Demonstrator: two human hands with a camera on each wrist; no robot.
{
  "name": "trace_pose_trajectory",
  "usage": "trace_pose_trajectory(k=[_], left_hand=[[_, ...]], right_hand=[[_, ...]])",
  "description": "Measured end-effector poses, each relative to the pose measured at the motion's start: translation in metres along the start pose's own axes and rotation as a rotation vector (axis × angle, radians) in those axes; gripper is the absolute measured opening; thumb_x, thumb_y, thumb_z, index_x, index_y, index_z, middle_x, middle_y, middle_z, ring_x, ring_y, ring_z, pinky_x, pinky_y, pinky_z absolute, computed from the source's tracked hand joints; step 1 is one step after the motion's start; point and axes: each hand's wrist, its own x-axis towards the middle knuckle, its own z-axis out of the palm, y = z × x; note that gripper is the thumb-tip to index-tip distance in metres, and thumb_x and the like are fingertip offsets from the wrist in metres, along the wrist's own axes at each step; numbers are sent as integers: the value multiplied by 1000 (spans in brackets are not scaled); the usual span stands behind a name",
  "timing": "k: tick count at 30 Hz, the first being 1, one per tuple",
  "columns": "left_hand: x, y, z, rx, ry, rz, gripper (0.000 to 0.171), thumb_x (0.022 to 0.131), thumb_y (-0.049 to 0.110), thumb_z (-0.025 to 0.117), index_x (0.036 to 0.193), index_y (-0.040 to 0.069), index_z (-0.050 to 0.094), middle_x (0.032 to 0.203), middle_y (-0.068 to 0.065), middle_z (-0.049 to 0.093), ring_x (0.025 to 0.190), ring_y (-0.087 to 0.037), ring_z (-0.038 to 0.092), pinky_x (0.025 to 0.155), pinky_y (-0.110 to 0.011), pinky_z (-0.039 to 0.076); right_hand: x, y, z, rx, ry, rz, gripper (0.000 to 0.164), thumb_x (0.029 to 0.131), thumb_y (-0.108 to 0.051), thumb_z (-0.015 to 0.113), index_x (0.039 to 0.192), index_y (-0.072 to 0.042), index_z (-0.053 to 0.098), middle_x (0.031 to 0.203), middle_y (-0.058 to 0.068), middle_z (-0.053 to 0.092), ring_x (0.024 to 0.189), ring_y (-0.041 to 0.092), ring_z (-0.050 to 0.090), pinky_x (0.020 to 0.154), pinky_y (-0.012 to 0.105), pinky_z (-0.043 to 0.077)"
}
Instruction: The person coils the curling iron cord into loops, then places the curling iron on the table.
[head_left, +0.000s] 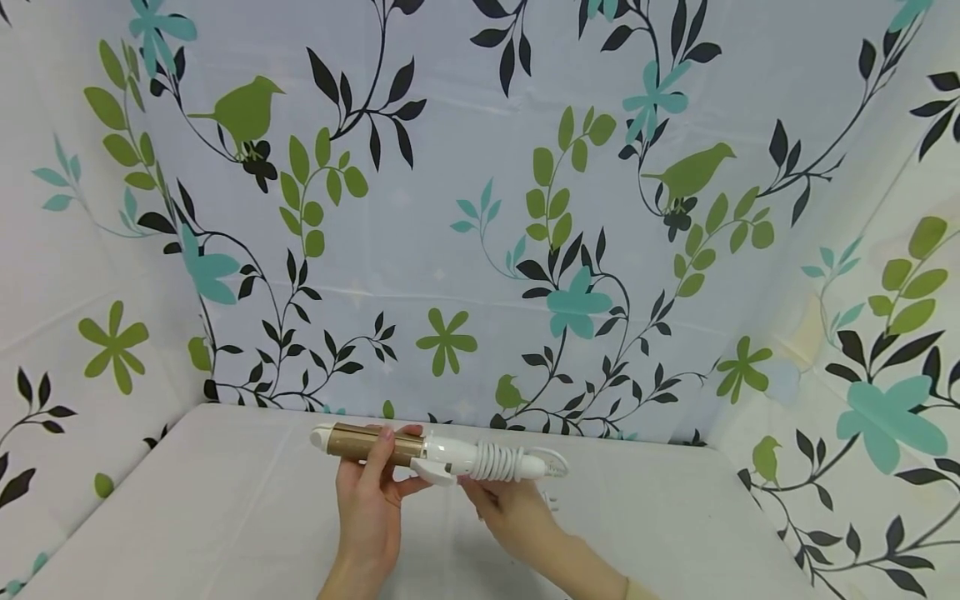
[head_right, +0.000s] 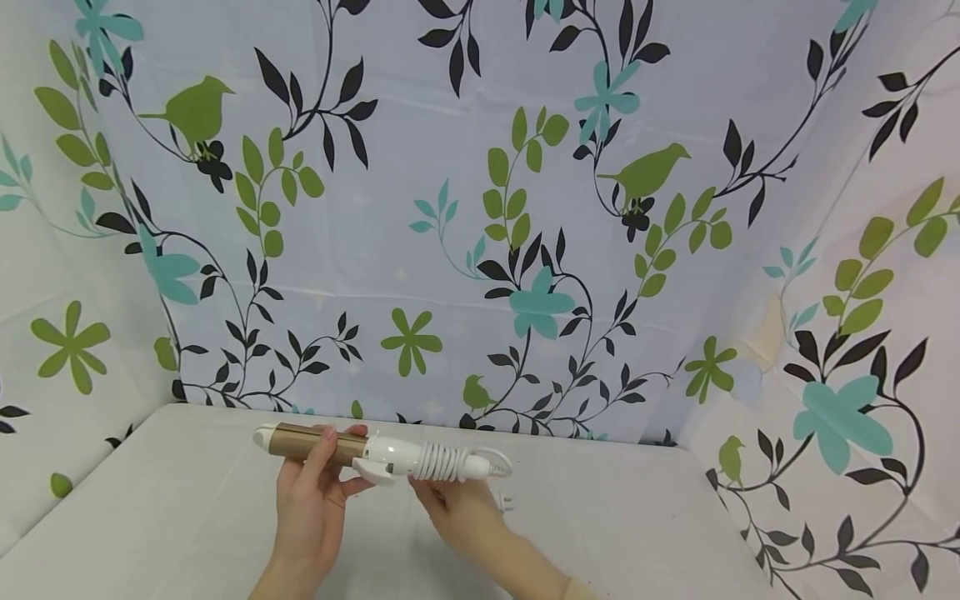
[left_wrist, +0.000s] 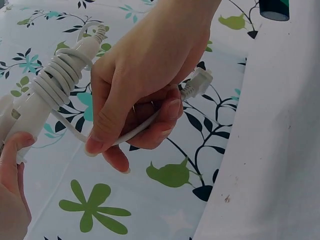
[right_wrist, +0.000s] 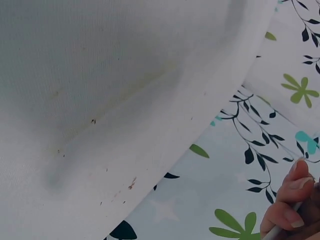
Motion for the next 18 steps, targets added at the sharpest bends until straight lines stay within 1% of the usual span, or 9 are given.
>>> trace_pose_trajectory(k=[2,5,7,9,11,16,18], left_hand=[[0,0,0,-1,3,1,30,99,24,48,121,8,35,104,-10,62,107,-26,59,72,-48,58],[0,1,0,-4,5,9,29,99,23,48,119,7,36,104,-10,62,108,-27,59,71,-49,58],[1,2,0,-6,5,18,28,99,23,48,118,7,36,104,-11,62,106,-25,60,71,-49,58],[2,3,0,-9,3,27,26,99,22,48,117,6,37,103,-11,62,104,-25,60,70,-49,58],[2,3,0,-12,3,30,26,99,22,48,116,6,37,103,-11,62,103,-24,61,70,-49,58],[2,5,0,-12,3,26,27,99,22,49,118,7,36,103,-11,62,102,-23,61,69,-49,58],[2,5,0,-10,6,24,28,99,22,49,119,7,36,103,-10,62,103,-23,61,70,-49,58]], right_hand=[[-1,-4,2,-74,15,-48,18,97,-28,52,88,-17,64,58,-17,46,51,-8,42,47,7,38],[-3,-10,4,-209,49,-143,13,96,-23,55,91,-15,64,65,-14,55,58,-5,48,53,8,44],[-6,-13,6,-289,80,-204,8,93,-19,59,93,-13,65,71,-12,60,59,-3,50,54,9,46],[-10,-18,8,-331,101,-243,7,91,-15,61,96,-11,64,76,-10,64,60,-3,51,53,10,47],[-13,-21,9,-346,104,-251,10,89,-12,63,98,-9,63,73,-10,63,55,-3,48,49,8,43],[-20,-28,12,-357,95,-220,11,89,-12,62,98,-7,60,64,-12,55,51,-5,41,44,6,36],[-22,-30,13,-367,95,-215,10,90,-13,60,99,-7,59,66,-12,56,52,-5,43,44,5,37]])
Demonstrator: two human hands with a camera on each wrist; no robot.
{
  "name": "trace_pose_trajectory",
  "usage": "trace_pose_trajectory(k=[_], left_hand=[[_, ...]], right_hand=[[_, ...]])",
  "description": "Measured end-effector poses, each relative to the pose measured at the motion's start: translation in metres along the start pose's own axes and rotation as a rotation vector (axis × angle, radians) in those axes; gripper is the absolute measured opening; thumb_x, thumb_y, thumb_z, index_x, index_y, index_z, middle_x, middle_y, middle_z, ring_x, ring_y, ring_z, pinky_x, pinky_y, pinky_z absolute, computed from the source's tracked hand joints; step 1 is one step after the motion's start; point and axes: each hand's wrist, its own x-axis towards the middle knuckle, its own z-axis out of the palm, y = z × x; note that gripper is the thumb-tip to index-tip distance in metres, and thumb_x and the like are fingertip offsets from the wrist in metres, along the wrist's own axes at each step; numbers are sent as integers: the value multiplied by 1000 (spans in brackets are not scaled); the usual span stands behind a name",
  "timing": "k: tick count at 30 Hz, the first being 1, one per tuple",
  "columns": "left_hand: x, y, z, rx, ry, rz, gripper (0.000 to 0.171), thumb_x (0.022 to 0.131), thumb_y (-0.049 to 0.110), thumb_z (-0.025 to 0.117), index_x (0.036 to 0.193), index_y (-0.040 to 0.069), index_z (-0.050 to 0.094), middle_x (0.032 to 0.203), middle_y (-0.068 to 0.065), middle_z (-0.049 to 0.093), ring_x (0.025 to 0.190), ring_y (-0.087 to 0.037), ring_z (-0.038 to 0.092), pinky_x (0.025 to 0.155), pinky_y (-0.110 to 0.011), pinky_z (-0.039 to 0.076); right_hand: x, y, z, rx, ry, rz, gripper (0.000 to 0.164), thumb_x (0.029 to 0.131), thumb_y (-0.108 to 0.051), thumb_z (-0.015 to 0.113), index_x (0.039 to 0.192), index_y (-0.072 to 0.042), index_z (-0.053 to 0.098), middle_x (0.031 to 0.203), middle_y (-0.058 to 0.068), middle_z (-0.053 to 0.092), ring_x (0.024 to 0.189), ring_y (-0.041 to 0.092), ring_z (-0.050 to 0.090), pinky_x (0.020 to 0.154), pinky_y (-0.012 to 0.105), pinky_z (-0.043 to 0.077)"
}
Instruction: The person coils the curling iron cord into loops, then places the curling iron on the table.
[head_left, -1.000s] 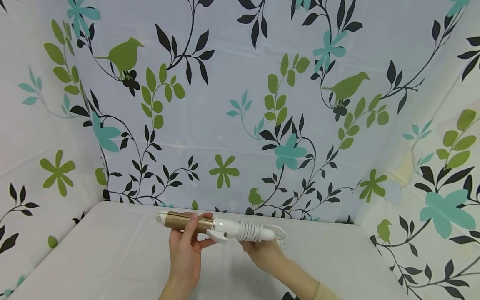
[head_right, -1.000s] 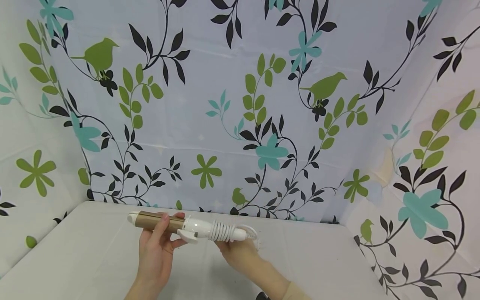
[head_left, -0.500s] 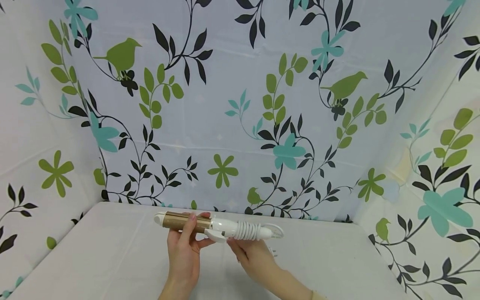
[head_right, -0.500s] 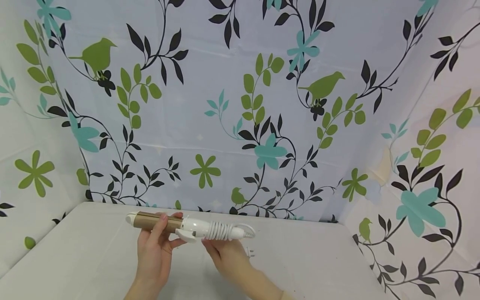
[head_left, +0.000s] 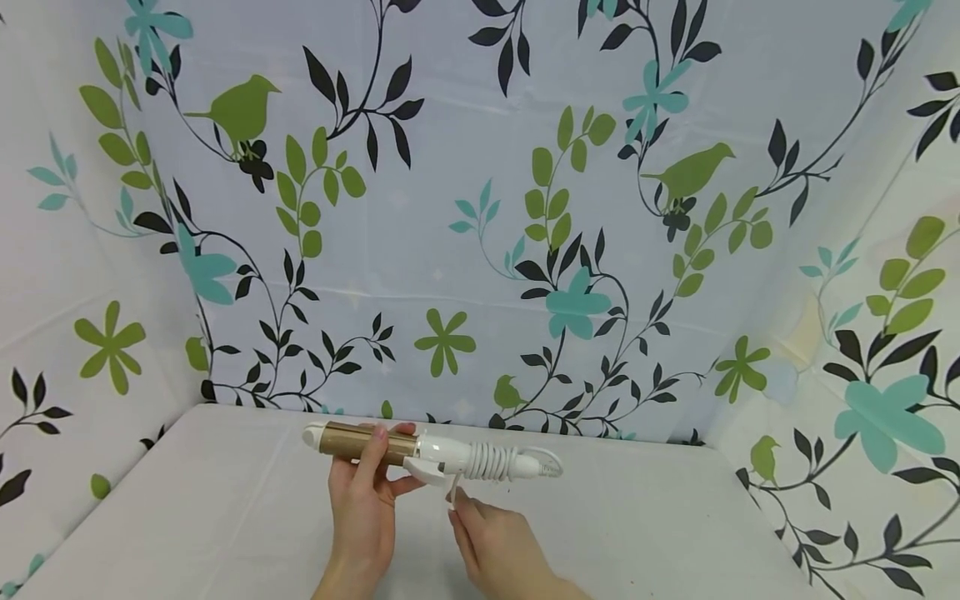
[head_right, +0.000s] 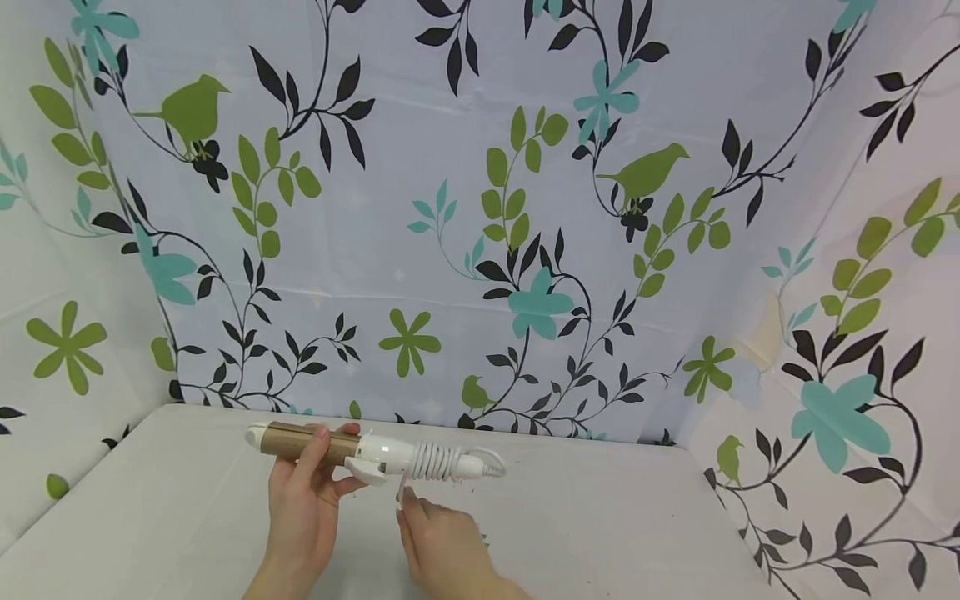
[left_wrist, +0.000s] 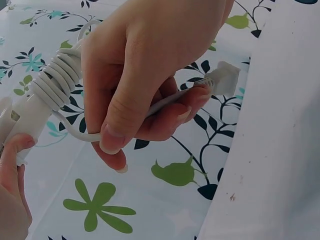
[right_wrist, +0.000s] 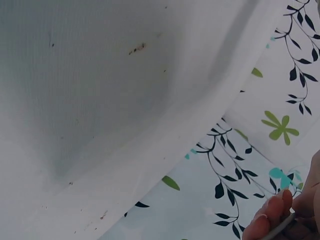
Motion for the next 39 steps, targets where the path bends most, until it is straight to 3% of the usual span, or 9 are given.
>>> trace_pose_trajectory(k=[4,9,13,18,25,32,39], left_hand=[[-1,0,0,5,3,-5,28,99,23,49,118,7,36,103,-10,61,103,-23,61,70,-49,58],[-2,0,0,5,12,-14,28,99,24,49,118,8,36,103,-9,62,102,-23,60,69,-47,59],[-3,-1,0,-12,23,-9,27,99,22,48,118,8,36,103,-9,62,101,-22,61,67,-45,59],[-2,-1,1,-39,27,5,24,99,21,48,116,7,37,103,-9,62,100,-21,62,65,-44,60],[-3,-1,0,-25,39,0,24,99,23,48,115,8,37,103,-9,62,100,-21,62,65,-42,60],[-3,-1,1,-14,18,11,24,99,21,47,116,7,38,103,-9,63,100,-21,61,65,-43,60],[-3,-2,2,-31,4,20,22,100,20,47,115,6,37,101,-9,63,98,-22,62,64,-44,60]], right_hand=[[-4,-4,1,36,-17,25,11,92,-12,57,102,-7,58,81,-5,68,59,-2,57,48,8,45],[-10,-8,4,111,-80,88,15,96,-12,52,109,-6,56,98,0,70,73,2,64,57,10,51],[-16,-9,9,120,-94,95,14,95,-13,54,107,-7,58,88,-4,69,65,-3,57,56,12,50],[-26,-15,17,199,-118,111,14,95,-13,54,108,-9,57,74,-9,60,57,-9,44,52,2,41],[-36,-24,23,227,-106,94,24,99,-20,48,118,-6,53,75,-10,56,60,-12,44,55,-2,41],[-36,-34,13,154,-94,38,27,94,-17,56,118,-4,55,68,-15,43,56,-13,33,49,-4,30],[-31,-44,-3,118,-119,26,33,86,-12,66,116,-2,58,67,-14,46,55,-13,31,48,-5,29]])
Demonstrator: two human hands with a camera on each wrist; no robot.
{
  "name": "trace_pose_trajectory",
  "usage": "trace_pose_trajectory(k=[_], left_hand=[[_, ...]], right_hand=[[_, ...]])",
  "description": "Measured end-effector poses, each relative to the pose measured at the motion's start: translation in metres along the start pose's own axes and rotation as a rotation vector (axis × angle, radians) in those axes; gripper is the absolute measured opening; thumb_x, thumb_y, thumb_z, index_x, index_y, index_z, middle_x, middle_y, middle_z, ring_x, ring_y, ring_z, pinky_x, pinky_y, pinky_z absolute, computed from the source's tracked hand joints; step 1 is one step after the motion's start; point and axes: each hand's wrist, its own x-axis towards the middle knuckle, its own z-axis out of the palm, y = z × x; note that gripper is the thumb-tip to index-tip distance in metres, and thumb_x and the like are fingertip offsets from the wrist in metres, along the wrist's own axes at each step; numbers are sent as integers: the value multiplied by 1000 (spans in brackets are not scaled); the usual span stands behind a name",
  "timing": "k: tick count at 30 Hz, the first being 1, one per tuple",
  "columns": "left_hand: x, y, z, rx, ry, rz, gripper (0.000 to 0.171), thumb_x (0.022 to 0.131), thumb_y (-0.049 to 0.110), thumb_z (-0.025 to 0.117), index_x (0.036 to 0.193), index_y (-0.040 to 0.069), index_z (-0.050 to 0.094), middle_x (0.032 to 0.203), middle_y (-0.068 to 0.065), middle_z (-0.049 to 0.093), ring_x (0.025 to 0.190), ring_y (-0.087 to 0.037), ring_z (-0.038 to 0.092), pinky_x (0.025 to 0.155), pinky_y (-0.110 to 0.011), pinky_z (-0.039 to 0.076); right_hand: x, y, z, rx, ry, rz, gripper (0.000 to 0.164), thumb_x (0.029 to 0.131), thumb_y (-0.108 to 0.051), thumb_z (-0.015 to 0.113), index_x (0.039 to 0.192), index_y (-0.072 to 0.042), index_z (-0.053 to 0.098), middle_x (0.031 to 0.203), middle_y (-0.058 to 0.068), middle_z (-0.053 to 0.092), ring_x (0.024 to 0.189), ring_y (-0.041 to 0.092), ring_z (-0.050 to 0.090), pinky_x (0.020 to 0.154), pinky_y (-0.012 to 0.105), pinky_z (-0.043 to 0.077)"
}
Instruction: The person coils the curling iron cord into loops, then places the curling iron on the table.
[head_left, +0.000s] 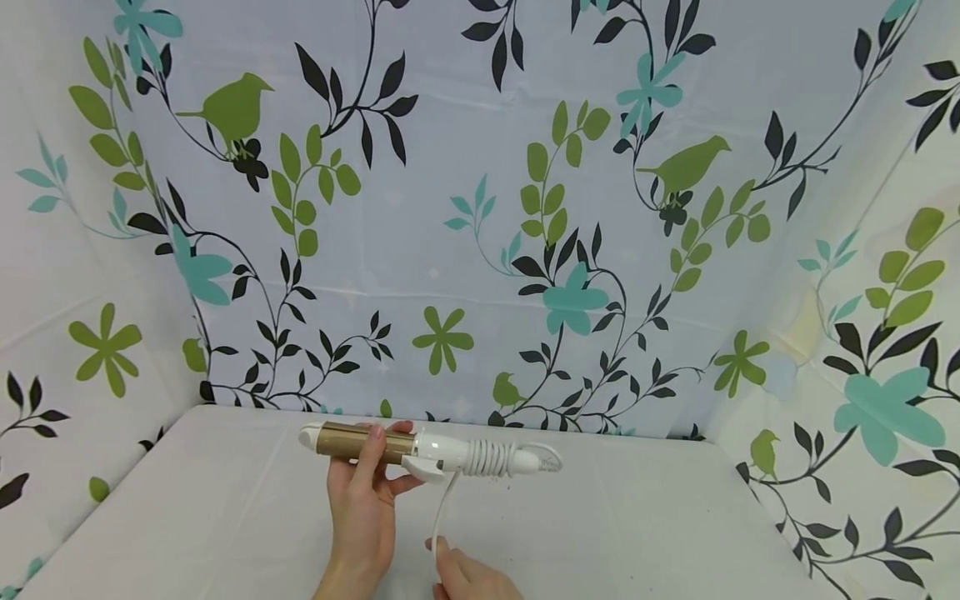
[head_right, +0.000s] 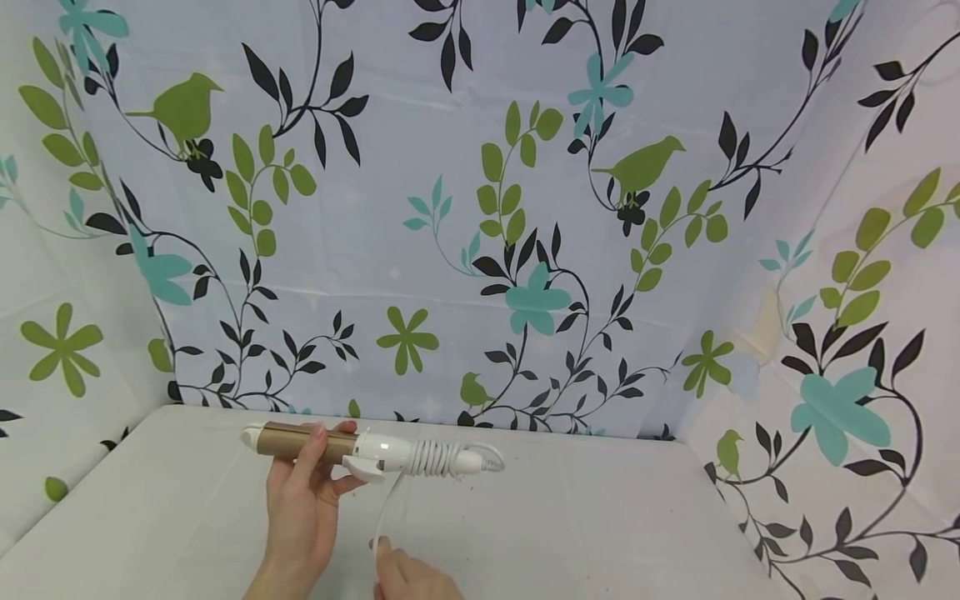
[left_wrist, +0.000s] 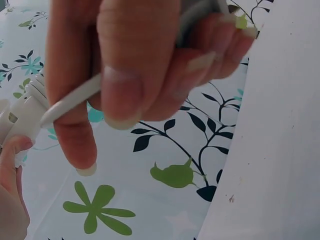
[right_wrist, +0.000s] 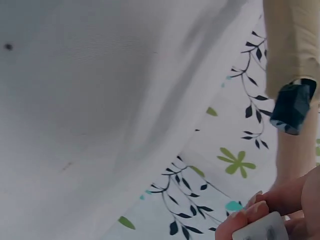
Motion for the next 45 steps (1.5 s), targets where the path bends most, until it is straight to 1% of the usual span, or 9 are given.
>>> trace_pose_trajectory(k=[4,10,15,20,26,29,33,39,45], left_hand=[[0,-1,2,-14,-8,3,20,100,19,47,114,7,38,100,-9,63,96,-20,62,63,-44,60],[-1,-2,3,-40,-17,11,19,100,17,46,113,6,38,100,-10,63,94,-20,63,63,-44,60],[-2,-3,3,-44,-26,15,20,100,17,46,113,5,37,100,-10,62,95,-21,63,63,-45,60],[-3,0,3,-9,-32,15,25,100,18,46,116,4,33,104,-11,60,101,-22,61,67,-46,59],[-3,3,2,-6,-23,14,23,100,19,45,115,6,33,106,-11,59,103,-22,61,69,-44,59],[-2,4,1,-12,-23,15,21,100,20,45,114,7,34,105,-11,60,103,-22,61,69,-44,60],[-2,4,0,-19,-23,18,23,100,19,46,114,6,34,104,-11,60,103,-22,61,68,-44,59],[-2,4,1,-6,-31,22,25,100,19,46,115,3,33,103,-11,61,101,-22,61,68,-45,59],[-5,3,3,13,-26,-16,26,100,22,47,117,8,35,104,-9,61,105,-24,60,70,-45,59]], right_hand=[[1,-5,-8,-16,36,-34,32,84,-12,68,113,-1,60,64,-13,48,55,-13,29,48,-6,27],[8,-10,-31,-38,75,-91,31,85,-22,68,109,-3,63,66,-12,52,57,-10,34,49,-4,29],[18,-15,-53,-100,94,-130,35,72,-15,76,104,-9,63,64,-13,47,55,-7,31,47,-3,23],[33,-16,-76,-81,99,-171,19,83,-19,66,100,-12,63,63,-14,42,56,-7,28,48,-3,19],[47,-7,-100,10,115,-259,13,90,-6,54,101,-11,58,66,-11,46,58,-4,39,54,-3,29],[54,-2,-108,-32,146,-329,13,97,-11,47,101,-11,59,68,-10,47,58,-1,41,55,-2,33],[60,2,-118,-106,177,-392,17,99,-15,45,100,-9,60,73,-7,51,61,4,46,57,3,41],[68,12,-130,-190,189,-371,22,101,-16,41,100,-8,61,85,-4,62,70,9,58,66,15,54],[76,28,-135,-127,208,-340,16,98,-13,47,100,-7,62,88,-3,61,73,11,58,68,18,56]])
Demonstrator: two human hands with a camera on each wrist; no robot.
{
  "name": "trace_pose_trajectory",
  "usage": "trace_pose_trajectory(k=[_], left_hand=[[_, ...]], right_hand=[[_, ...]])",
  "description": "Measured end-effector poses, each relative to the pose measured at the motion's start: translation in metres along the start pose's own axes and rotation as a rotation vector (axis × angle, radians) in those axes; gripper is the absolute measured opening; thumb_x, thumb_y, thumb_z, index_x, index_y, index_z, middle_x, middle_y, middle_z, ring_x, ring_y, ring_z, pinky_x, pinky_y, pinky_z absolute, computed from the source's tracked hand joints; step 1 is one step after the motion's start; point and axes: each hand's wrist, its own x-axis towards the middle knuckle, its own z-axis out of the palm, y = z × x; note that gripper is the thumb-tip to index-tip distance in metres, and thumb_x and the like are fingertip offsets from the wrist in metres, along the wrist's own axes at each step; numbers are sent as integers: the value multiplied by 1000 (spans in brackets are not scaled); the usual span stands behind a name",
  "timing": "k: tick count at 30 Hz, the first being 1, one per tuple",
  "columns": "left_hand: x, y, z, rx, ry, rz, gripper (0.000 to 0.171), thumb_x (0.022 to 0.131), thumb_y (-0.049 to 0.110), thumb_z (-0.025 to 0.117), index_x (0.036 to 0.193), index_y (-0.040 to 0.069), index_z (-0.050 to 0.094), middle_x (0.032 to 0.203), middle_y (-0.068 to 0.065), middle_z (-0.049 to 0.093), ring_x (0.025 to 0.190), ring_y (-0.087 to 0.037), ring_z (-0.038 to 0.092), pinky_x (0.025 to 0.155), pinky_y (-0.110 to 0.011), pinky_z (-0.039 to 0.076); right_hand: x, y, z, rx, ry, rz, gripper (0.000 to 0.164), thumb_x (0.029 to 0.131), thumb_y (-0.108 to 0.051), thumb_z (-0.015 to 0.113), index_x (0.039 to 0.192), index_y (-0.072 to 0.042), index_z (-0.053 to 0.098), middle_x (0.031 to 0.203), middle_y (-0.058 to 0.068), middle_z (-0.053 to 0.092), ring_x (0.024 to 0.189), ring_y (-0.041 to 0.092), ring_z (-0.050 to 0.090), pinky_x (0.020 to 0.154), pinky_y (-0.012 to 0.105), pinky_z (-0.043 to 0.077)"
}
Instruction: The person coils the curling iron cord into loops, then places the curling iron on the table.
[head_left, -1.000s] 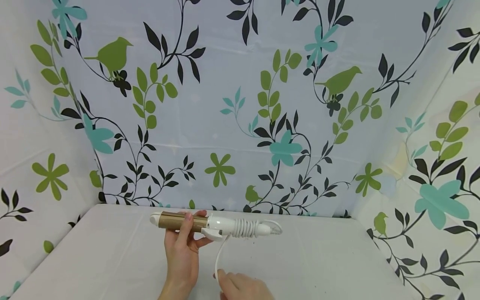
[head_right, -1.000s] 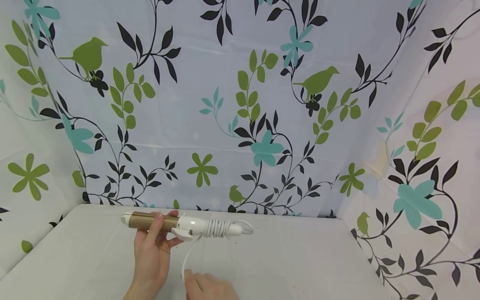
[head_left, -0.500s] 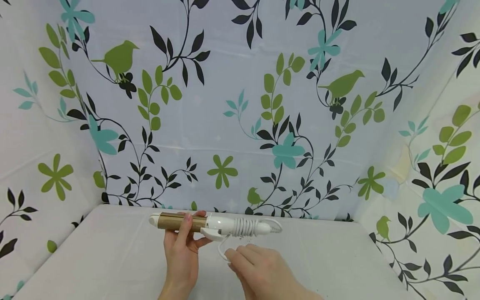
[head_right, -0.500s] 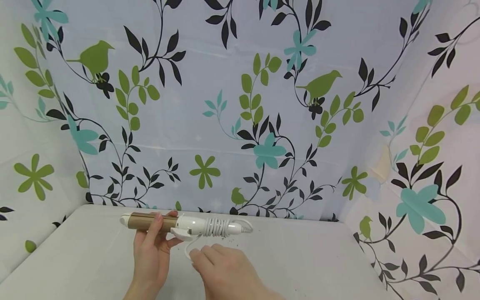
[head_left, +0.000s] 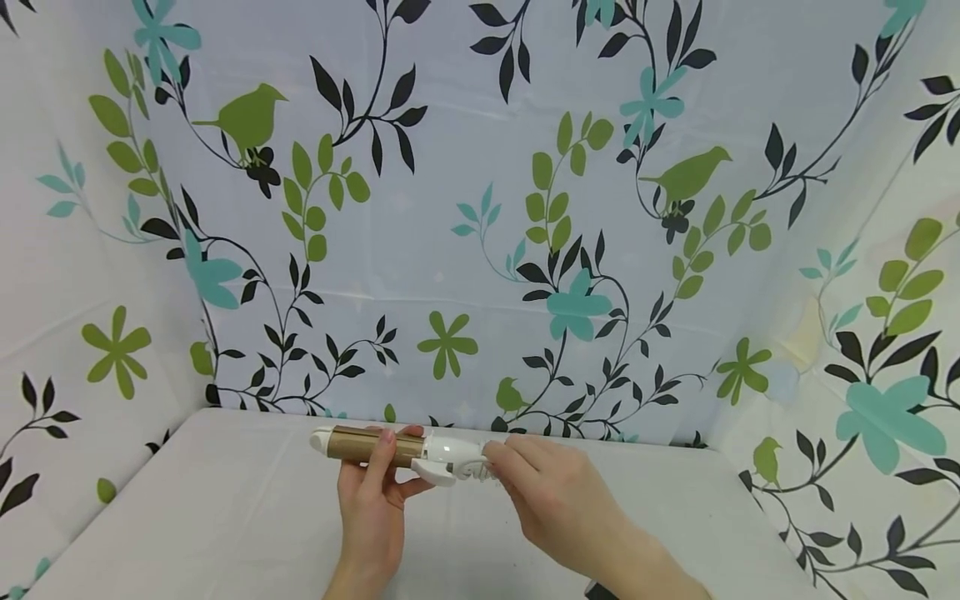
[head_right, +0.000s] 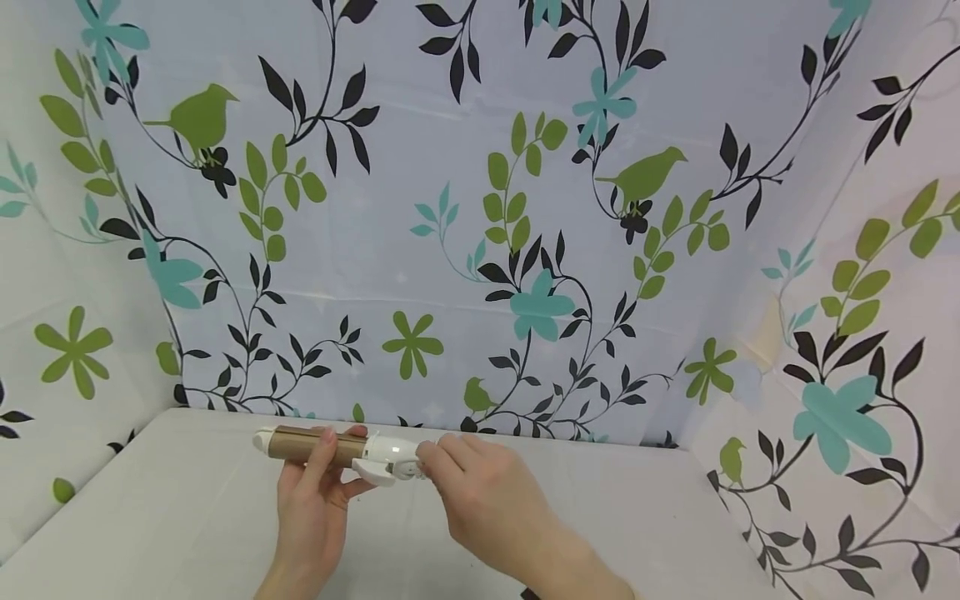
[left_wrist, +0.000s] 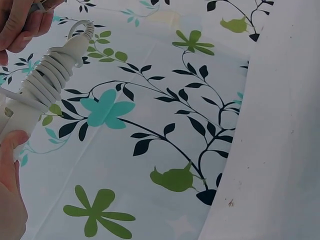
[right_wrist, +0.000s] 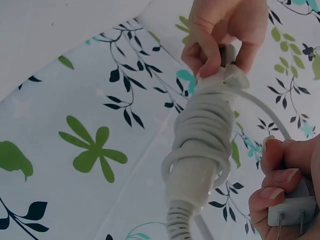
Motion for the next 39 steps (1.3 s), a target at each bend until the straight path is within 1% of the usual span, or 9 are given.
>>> trace_pose_trajectory(k=[7,12,17,20,24,29,35,37,39], left_hand=[[-1,-1,0,13,10,-11,29,100,25,47,119,8,34,104,-9,62,105,-24,60,69,-42,60],[-1,-2,-1,18,1,-6,27,100,23,47,117,5,37,100,-8,63,97,-21,62,66,-41,60],[-1,-5,-1,30,-15,-45,31,99,26,48,121,7,36,99,-6,64,96,-19,61,67,-39,61],[0,-6,-1,26,-11,-62,32,99,27,48,122,8,35,98,-6,64,95,-18,61,67,-38,61],[0,-6,-1,12,-9,-70,32,99,27,48,122,8,35,98,-6,64,94,-18,61,67,-38,61],[1,-3,-2,8,-1,-79,33,99,28,48,123,9,34,99,-6,64,95,-18,61,67,-37,61],[0,-1,-3,15,3,-117,35,99,30,48,124,11,34,99,-4,64,96,-17,61,67,-34,61],[1,0,-3,16,6,-114,34,99,30,48,123,10,35,99,-4,64,96,-17,61,67,-34,61],[2,0,-4,17,6,-104,33,99,31,48,121,10,35,99,-5,64,96,-18,61,67,-35,61]], right_hand=[[-1,29,2,169,-36,96,10,92,-7,58,100,-10,64,88,-4,64,74,6,58,66,14,53],[-4,47,6,324,-47,117,15,87,-1,62,99,-10,67,81,-4,61,62,1,47,55,6,42],[-3,60,7,362,-84,140,12,87,-8,65,97,-12,71,82,-7,54,64,2,45,54,7,39],[-2,71,8,402,-178,219,12,89,-17,65,97,-16,73,79,-11,52,66,3,45,53,11,40],[-6,85,14,561,-310,370,14,88,-20,65,99,-16,73,79,-8,60,71,8,51,59,20,49],[-16,91,30,742,-377,489,13,91,-19,62,98,-15,72,90,-1,68,82,14,55,70,27,51],[-24,82,52,888,-358,588,16,94,-19,58,98,-11,70,91,2,66,84,12,55,69,25,54],[-25,75,57,984,-318,579,18,95,-14,56,98,-2,68,88,8,63,82,11,54,66,23,53],[-26,68,63,1044,-265,510,18,93,-8,56,100,5,64,86,15,60,79,7,51,62,20,52]])
